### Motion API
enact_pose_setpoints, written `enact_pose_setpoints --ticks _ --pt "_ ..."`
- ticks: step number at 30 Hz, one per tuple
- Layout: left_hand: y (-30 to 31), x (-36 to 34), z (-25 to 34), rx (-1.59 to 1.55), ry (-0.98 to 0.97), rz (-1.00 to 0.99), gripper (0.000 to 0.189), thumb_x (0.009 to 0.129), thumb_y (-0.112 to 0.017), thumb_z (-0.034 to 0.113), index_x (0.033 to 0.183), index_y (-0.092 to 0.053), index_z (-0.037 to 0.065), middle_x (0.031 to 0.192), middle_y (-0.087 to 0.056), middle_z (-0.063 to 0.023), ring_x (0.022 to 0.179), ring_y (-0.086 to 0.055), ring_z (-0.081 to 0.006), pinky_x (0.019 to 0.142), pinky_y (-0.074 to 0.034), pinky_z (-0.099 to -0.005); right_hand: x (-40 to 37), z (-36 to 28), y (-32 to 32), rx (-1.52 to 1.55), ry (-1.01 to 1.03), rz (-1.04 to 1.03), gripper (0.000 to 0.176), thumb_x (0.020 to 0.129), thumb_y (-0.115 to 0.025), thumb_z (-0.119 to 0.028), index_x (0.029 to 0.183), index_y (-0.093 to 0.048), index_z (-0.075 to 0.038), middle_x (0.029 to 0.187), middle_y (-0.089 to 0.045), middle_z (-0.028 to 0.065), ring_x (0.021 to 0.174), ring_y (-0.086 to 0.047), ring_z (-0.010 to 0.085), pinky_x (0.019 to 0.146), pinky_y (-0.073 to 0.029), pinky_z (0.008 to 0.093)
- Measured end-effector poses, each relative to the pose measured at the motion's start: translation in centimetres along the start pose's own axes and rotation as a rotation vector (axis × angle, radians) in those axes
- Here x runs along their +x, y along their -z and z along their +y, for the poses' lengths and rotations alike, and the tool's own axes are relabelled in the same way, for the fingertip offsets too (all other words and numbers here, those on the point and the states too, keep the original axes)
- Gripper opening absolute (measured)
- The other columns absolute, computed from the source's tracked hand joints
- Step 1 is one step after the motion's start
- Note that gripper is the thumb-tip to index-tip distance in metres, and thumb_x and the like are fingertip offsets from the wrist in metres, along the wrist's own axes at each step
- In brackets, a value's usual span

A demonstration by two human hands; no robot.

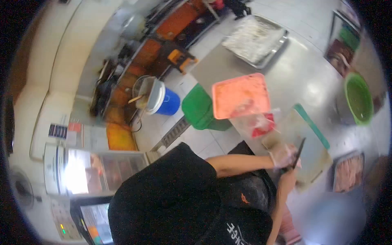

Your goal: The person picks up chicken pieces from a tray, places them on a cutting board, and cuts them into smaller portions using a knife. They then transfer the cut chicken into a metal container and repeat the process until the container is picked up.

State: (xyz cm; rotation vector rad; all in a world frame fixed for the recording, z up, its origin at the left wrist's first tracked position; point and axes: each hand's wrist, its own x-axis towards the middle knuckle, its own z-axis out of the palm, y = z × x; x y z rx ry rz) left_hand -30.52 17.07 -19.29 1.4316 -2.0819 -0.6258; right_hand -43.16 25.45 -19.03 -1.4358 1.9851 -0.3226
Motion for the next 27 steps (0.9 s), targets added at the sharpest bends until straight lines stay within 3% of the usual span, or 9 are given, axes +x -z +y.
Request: enact_pose_setpoints --ticks 7,10,12,13,15,17,20,24,27 --pt "1.1 1.0 2.0 -0.008 0.132 -0.246 0.025 0.081 -0.075 0.033 0.082 -0.073 0.008 0.081 -0.069 -0.0177 0.087 -0.071 -0.0349 0.080 -0.056 -0.0471 -4.5 3.1 0.9 -0.114 -0.051 -0.014 0.037 0.107 -0.042 -0.027 0.135 -0.044 -0.003 0.087 -0.067 0.0370 0.086 -0.064 0.0583 0.074 -0.049 0.0642" --pt "-0.4 1.4 0.5 0.055 0.139 -0.208 0.023 0.078 -0.078 0.032 0.088 -0.077 0.012 0.086 -0.073 -0.0194 0.083 -0.074 -0.0333 0.072 -0.058 -0.0460 -8.4 5.3 1.9 -0.288 -0.096 -0.152 0.038 0.104 -0.045 -0.024 0.135 -0.044 -0.002 0.092 -0.067 0.0363 0.090 -0.065 0.0557 0.076 -0.050 0.0622" --pt "0.3 1.1 1.0 -0.104 0.182 -0.277 0.019 0.080 -0.077 0.027 0.094 -0.080 0.014 0.092 -0.075 -0.0182 0.085 -0.075 -0.0310 0.072 -0.059 -0.0444 -7.7 5.3 1.1 -0.172 -0.090 -0.114 0.037 0.100 -0.049 -0.020 0.133 -0.048 -0.002 0.100 -0.069 0.0341 0.094 -0.066 0.0530 0.079 -0.050 0.0596" --pt "1.6 1.5 1.8 -0.074 0.264 -0.454 0.018 0.085 -0.073 0.025 0.099 -0.080 0.016 0.096 -0.076 -0.0165 0.089 -0.075 -0.0293 0.076 -0.059 -0.0431 -6.7 5.2 0.4 0.042 0.081 -0.112 0.032 0.097 -0.050 -0.015 0.125 -0.055 -0.001 0.104 -0.069 0.0313 0.095 -0.066 0.0513 0.081 -0.050 0.0584" --pt "6.0 2.8 3.8 -0.008 0.308 -0.685 0.018 0.091 -0.067 0.022 0.101 -0.079 0.013 0.097 -0.076 -0.0177 0.092 -0.074 -0.0311 0.080 -0.058 -0.0438 -5.6 0.9 1.8 -0.056 -0.067 -0.135 0.023 0.097 -0.048 -0.013 0.112 -0.059 0.001 0.094 -0.069 0.0300 0.088 -0.067 0.0494 0.076 -0.051 0.0578" --pt "5.4 1.9 2.5 0.025 0.267 -0.685 0.021 0.092 -0.063 0.020 0.097 -0.078 0.006 0.094 -0.074 -0.0236 0.090 -0.073 -0.0381 0.080 -0.057 -0.0478 -4.6 -0.6 3.0 -0.038 -0.170 -0.125 0.026 0.099 -0.047 -0.015 0.119 -0.054 -0.001 0.092 -0.070 0.0315 0.086 -0.068 0.0498 0.074 -0.052 0.0605" --pt "3.2 0.9 0.5 0.223 0.241 -0.642 0.027 0.093 -0.059 0.019 0.090 -0.075 -0.003 0.091 -0.071 -0.0294 0.086 -0.071 -0.0466 0.078 -0.055 -0.0546 -5.3 -1.3 5.6 -0.138 -0.164 -0.056 0.019 0.102 -0.045 -0.019 0.111 -0.052 -0.004 0.083 -0.068 0.0341 0.081 -0.068 0.0519 0.068 -0.053 0.0627" --pt "6.4 1.1 0.1 0.067 0.000 -0.506 0.026 0.093 -0.067 0.025 0.088 -0.073 0.000 0.081 -0.072 -0.0194 0.067 -0.069 -0.0346 0.064 -0.055 -0.0441 -7.0 1.9 5.8 -0.083 -0.205 0.108 0.021 0.105 -0.047 -0.025 0.107 -0.051 -0.004 0.075 -0.066 0.0327 0.074 -0.067 0.0529 0.065 -0.051 0.0639" --pt "7.6 3.0 4.7 -0.837 0.735 -0.624 0.024 0.098 -0.066 0.028 0.099 -0.069 0.004 0.079 -0.067 -0.0046 0.062 -0.061 -0.0166 0.059 -0.051 -0.0328 -6.4 3.4 6.4 -0.028 -0.230 0.226 0.024 0.106 -0.047 -0.027 0.104 -0.052 -0.004 0.074 -0.065 0.0330 0.073 -0.065 0.0539 0.063 -0.049 0.0638"
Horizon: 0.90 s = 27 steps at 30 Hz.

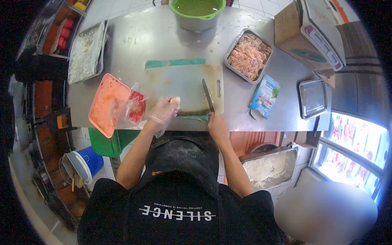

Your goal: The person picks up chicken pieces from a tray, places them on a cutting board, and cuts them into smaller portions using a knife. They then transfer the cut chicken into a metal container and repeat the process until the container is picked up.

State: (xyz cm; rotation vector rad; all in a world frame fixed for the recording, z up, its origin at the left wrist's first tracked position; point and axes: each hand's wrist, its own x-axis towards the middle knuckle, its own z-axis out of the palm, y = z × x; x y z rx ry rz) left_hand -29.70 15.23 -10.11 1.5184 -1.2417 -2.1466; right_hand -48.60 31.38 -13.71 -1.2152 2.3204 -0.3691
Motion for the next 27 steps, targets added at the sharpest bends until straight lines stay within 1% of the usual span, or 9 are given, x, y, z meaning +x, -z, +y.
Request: enact_pose_setpoints --ticks 3,6,9,12,15,18,21,24,27 --pt "-3.3 -1.1 2.9 -0.208 -0.147 0.003 0.019 0.100 -0.064 0.025 0.108 -0.063 0.008 0.081 -0.056 0.0050 0.065 -0.050 -0.0042 0.059 -0.046 -0.0233 0.5 0.1 0.8 0.170 -0.008 0.078 0.025 0.106 -0.048 -0.026 0.102 -0.054 -0.003 0.073 -0.063 0.0335 0.072 -0.062 0.0554 0.062 -0.047 0.0638" --pt "-5.2 0.7 1.6 -0.193 -0.227 0.085 0.027 0.097 -0.065 0.030 0.102 -0.067 0.004 0.081 -0.067 -0.0054 0.066 -0.063 -0.0176 0.061 -0.052 -0.0340 0.6 -0.5 1.2 0.325 0.011 0.144 0.024 0.106 -0.048 -0.025 0.101 -0.054 -0.002 0.073 -0.063 0.0336 0.072 -0.061 0.0564 0.061 -0.046 0.0633" --pt "-4.3 3.4 -2.1 0.768 -0.235 0.473 0.049 0.092 -0.065 0.045 0.092 -0.073 -0.003 0.082 -0.073 -0.0236 0.079 -0.072 -0.0363 0.071 -0.056 -0.0449 0.1 -1.7 0.6 0.312 0.012 0.137 0.023 0.106 -0.048 -0.024 0.102 -0.054 -0.003 0.073 -0.063 0.0329 0.072 -0.062 0.0559 0.060 -0.046 0.0628" --pt "-3.7 2.9 -2.6 0.866 -0.196 0.440 0.049 0.086 -0.065 0.044 0.095 -0.076 -0.003 0.093 -0.069 -0.0329 0.094 -0.070 -0.0464 0.084 -0.056 -0.0507 -0.3 -3.3 -1.0 0.138 0.036 0.024 0.022 0.106 -0.047 -0.026 0.103 -0.052 -0.005 0.073 -0.065 0.0317 0.071 -0.064 0.0540 0.060 -0.049 0.0629" --pt "-2.1 2.3 -4.3 0.897 -0.254 0.431 0.040 0.083 -0.065 0.036 0.095 -0.077 0.000 0.090 -0.071 -0.0302 0.090 -0.070 -0.0464 0.081 -0.056 -0.0508 -1.5 -3.2 -1.9 -0.035 0.042 -0.124 0.022 0.106 -0.046 -0.029 0.105 -0.050 -0.007 0.073 -0.066 0.0301 0.069 -0.066 0.0520 0.061 -0.051 0.0630" --pt "0.8 3.1 -5.5 0.802 0.018 0.340 0.034 0.082 -0.069 0.032 0.094 -0.073 0.001 0.091 -0.074 -0.0234 0.088 -0.072 -0.0393 0.076 -0.057 -0.0476 -1.1 -2.8 -1.8 -0.031 0.009 -0.124 0.022 0.106 -0.045 -0.029 0.107 -0.049 -0.008 0.072 -0.067 0.0286 0.068 -0.067 0.0506 0.061 -0.053 0.0625" --pt "1.9 1.2 -6.9 0.980 -0.306 0.664 0.024 0.083 -0.071 0.025 0.091 -0.073 0.003 0.084 -0.072 -0.0184 0.080 -0.072 -0.0363 0.073 -0.057 -0.0433 -1.3 -3.5 -1.2 -0.045 0.042 -0.138 0.018 0.104 -0.046 -0.025 0.108 -0.048 -0.007 0.072 -0.067 0.0279 0.068 -0.068 0.0502 0.060 -0.054 0.0614" --pt "0.1 -0.5 -4.8 0.994 -0.709 0.590 0.013 0.083 -0.070 0.016 0.092 -0.068 0.006 0.085 -0.068 -0.0174 0.082 -0.067 -0.0378 0.077 -0.055 -0.0468 -2.3 -3.2 -1.5 -0.083 0.084 -0.202 0.016 0.101 -0.048 -0.020 0.110 -0.049 -0.007 0.073 -0.068 0.0281 0.070 -0.069 0.0494 0.060 -0.054 0.0606" --pt "-0.6 2.2 -6.4 1.128 -0.929 0.320 0.016 0.081 -0.070 0.007 0.097 -0.068 0.006 0.092 -0.067 -0.0152 0.086 -0.067 -0.0366 0.076 -0.057 -0.0446 -3.1 -3.0 -2.1 -0.119 0.089 -0.266 0.018 0.099 -0.048 -0.017 0.113 -0.049 -0.005 0.075 -0.069 0.0285 0.071 -0.070 0.0491 0.061 -0.055 0.0601"
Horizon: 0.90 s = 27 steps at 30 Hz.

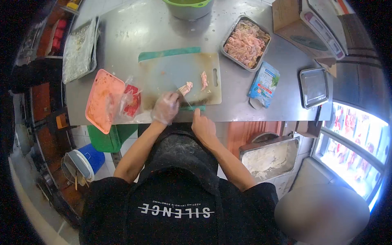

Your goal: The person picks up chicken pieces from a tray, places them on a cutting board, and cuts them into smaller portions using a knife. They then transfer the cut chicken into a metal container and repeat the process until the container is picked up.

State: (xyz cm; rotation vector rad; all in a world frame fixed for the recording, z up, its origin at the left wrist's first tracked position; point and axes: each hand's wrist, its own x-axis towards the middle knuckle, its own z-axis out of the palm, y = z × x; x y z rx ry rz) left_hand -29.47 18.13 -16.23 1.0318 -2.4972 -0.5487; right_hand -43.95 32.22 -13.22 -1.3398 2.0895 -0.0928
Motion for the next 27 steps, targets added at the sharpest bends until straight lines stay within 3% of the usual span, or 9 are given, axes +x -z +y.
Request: enact_pose_setpoints --ticks 3,6,12,15,18,21,24,27 --pt "-1.0 0.5 -0.6 -0.090 -0.059 0.041 0.023 0.078 -0.071 0.005 0.101 -0.066 0.006 0.102 -0.067 -0.0160 0.093 -0.066 -0.0371 0.080 -0.057 -0.0454 -0.3 -0.1 0.2 -0.001 -0.037 -0.040 0.022 0.098 -0.048 -0.015 0.117 -0.048 -0.003 0.078 -0.070 0.0284 0.073 -0.070 0.0488 0.065 -0.057 0.0593" --pt "-0.6 1.2 -0.2 -0.181 -0.148 0.092 0.023 0.077 -0.072 0.004 0.100 -0.066 0.006 0.100 -0.067 -0.0157 0.092 -0.066 -0.0377 0.080 -0.057 -0.0451 1.0 -0.8 -0.1 0.015 -0.056 -0.072 0.025 0.098 -0.048 -0.015 0.120 -0.047 -0.003 0.081 -0.070 0.0287 0.077 -0.071 0.0490 0.070 -0.057 0.0588" --pt "-1.6 -0.3 -1.7 -0.157 -0.055 -0.007 0.021 0.081 -0.072 0.006 0.101 -0.065 0.005 0.101 -0.066 -0.0174 0.092 -0.066 -0.0398 0.077 -0.056 -0.0479 4.1 -2.0 0.1 0.043 -0.013 -0.037 0.028 0.099 -0.048 -0.017 0.123 -0.045 -0.004 0.085 -0.071 0.0295 0.079 -0.070 0.0501 0.071 -0.057 0.0600" --pt "-0.4 -0.4 -1.3 -0.050 0.270 0.054 0.017 0.087 -0.069 0.010 0.102 -0.065 0.005 0.100 -0.066 -0.0196 0.091 -0.066 -0.0410 0.075 -0.055 -0.0495 -0.7 0.7 0.1 0.039 -0.035 -0.042 0.025 0.101 -0.047 -0.019 0.120 -0.047 -0.004 0.079 -0.069 0.0294 0.074 -0.069 0.0509 0.068 -0.055 0.0610" --pt "0.2 0.2 -0.4 0.003 0.438 0.179 0.005 0.091 -0.066 0.011 0.093 -0.067 0.007 0.093 -0.066 -0.0171 0.089 -0.066 -0.0385 0.074 -0.055 -0.0480 -4.5 3.3 1.2 0.125 -0.019 -0.029 0.022 0.104 -0.047 -0.022 0.113 -0.050 -0.002 0.074 -0.066 0.0310 0.069 -0.066 0.0521 0.064 -0.052 0.0625" --pt "-0.8 1.5 0.8 -0.006 0.428 -0.076 0.010 0.093 -0.064 0.014 0.098 -0.066 0.005 0.101 -0.066 -0.0188 0.093 -0.066 -0.0391 0.078 -0.055 -0.0490 -5.7 6.3 1.0 0.251 -0.026 0.144 0.023 0.105 -0.049 -0.023 0.107 -0.053 0.000 0.072 -0.064 0.0319 0.067 -0.064 0.0525 0.061 -0.048 0.0629" --pt "-2.9 5.0 3.5 0.004 0.232 -0.098 0.032 0.090 -0.070 0.022 0.113 -0.060 0.002 0.099 -0.064 -0.0226 0.098 -0.064 -0.0434 0.081 -0.053 -0.0548 -5.8 6.7 1.5 0.365 -0.115 0.318 0.023 0.105 -0.050 -0.022 0.106 -0.053 0.001 0.072 -0.062 0.0318 0.068 -0.063 0.0521 0.059 -0.045 0.0618" --pt "-4.8 7.3 6.8 -0.130 0.358 -0.028 0.032 0.090 -0.068 0.021 0.113 -0.060 0.000 0.099 -0.064 -0.0223 0.102 -0.060 -0.0444 0.085 -0.051 -0.0551 -6.3 6.0 2.6 0.466 -0.208 0.418 0.024 0.106 -0.050 -0.023 0.107 -0.055 0.001 0.073 -0.062 0.0319 0.070 -0.063 0.0525 0.059 -0.044 0.0606"
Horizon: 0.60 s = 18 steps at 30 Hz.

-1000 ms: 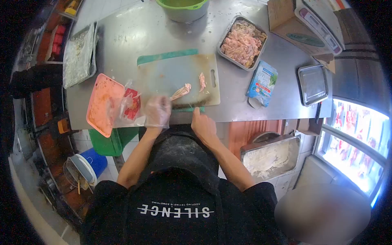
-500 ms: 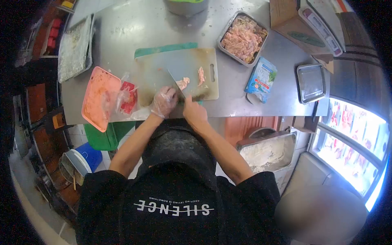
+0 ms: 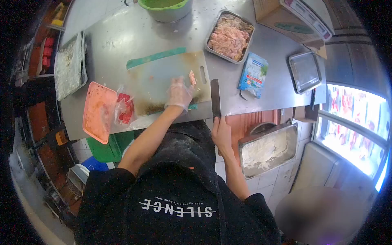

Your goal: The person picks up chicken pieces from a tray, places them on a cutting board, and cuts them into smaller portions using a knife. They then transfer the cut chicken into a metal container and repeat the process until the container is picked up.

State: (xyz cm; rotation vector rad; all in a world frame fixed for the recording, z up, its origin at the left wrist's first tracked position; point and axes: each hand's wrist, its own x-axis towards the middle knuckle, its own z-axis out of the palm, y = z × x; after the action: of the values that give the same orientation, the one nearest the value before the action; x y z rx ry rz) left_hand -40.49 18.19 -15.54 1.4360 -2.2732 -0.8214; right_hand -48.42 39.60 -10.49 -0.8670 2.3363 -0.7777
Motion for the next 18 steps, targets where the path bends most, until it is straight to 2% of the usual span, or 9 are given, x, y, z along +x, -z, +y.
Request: enact_pose_setpoints --ticks 3,6,9,12,15,18 --pt "-2.8 1.9 -0.9 0.008 -0.157 0.131 0.034 0.088 -0.067 0.025 0.112 -0.063 0.002 0.101 -0.066 -0.0205 0.106 -0.059 -0.0402 0.089 -0.050 -0.0528 -0.5 0.1 0.1 0.046 -0.053 0.038 0.026 0.106 -0.051 -0.024 0.105 -0.058 0.001 0.075 -0.063 0.0322 0.072 -0.063 0.0529 0.059 -0.044 0.0598" --pt "2.4 3.2 2.9 0.326 -0.215 -0.221 0.036 0.093 -0.061 0.028 0.118 -0.065 0.003 0.117 -0.064 -0.0193 0.111 -0.059 -0.0349 0.094 -0.049 -0.0448 -1.3 1.2 -0.6 0.028 -0.062 0.119 0.028 0.106 -0.051 -0.025 0.103 -0.060 0.001 0.078 -0.064 0.0324 0.074 -0.064 0.0529 0.060 -0.045 0.0585" --pt "0.7 4.1 1.3 0.469 -0.187 -0.399 0.035 0.088 -0.065 0.034 0.109 -0.069 0.007 0.106 -0.070 -0.0171 0.111 -0.060 -0.0325 0.092 -0.047 -0.0459 -2.2 1.9 -0.9 0.073 -0.092 0.097 0.030 0.106 -0.050 -0.026 0.102 -0.059 0.002 0.081 -0.066 0.0312 0.077 -0.066 0.0513 0.062 -0.047 0.0558" --pt "0.7 1.7 -2.9 0.458 -0.149 -0.182 0.029 0.086 -0.066 0.029 0.104 -0.071 0.006 0.099 -0.072 -0.0157 0.112 -0.061 -0.0313 0.093 -0.047 -0.0481 -2.8 1.9 -0.4 0.123 -0.061 0.165 0.033 0.107 -0.050 -0.027 0.102 -0.059 0.004 0.081 -0.068 0.0296 0.078 -0.067 0.0501 0.063 -0.048 0.0549" --pt "1.8 0.1 -3.9 0.392 -0.263 0.211 0.020 0.084 -0.067 0.024 0.090 -0.074 0.007 0.090 -0.073 -0.0169 0.102 -0.066 -0.0336 0.087 -0.051 -0.0494 -3.0 3.4 -0.5 0.130 -0.052 0.238 0.032 0.106 -0.051 -0.027 0.101 -0.060 0.004 0.080 -0.067 0.0300 0.077 -0.066 0.0504 0.063 -0.048 0.0546" --pt "-1.4 0.7 -6.2 0.193 -0.090 -0.061 0.015 0.084 -0.066 0.021 0.083 -0.073 0.007 0.082 -0.071 -0.0197 0.081 -0.068 -0.0381 0.077 -0.055 -0.0505 -2.5 3.3 0.0 0.090 -0.118 0.221 0.032 0.106 -0.051 -0.027 0.102 -0.061 0.004 0.079 -0.066 0.0304 0.076 -0.066 0.0507 0.062 -0.047 0.0552"
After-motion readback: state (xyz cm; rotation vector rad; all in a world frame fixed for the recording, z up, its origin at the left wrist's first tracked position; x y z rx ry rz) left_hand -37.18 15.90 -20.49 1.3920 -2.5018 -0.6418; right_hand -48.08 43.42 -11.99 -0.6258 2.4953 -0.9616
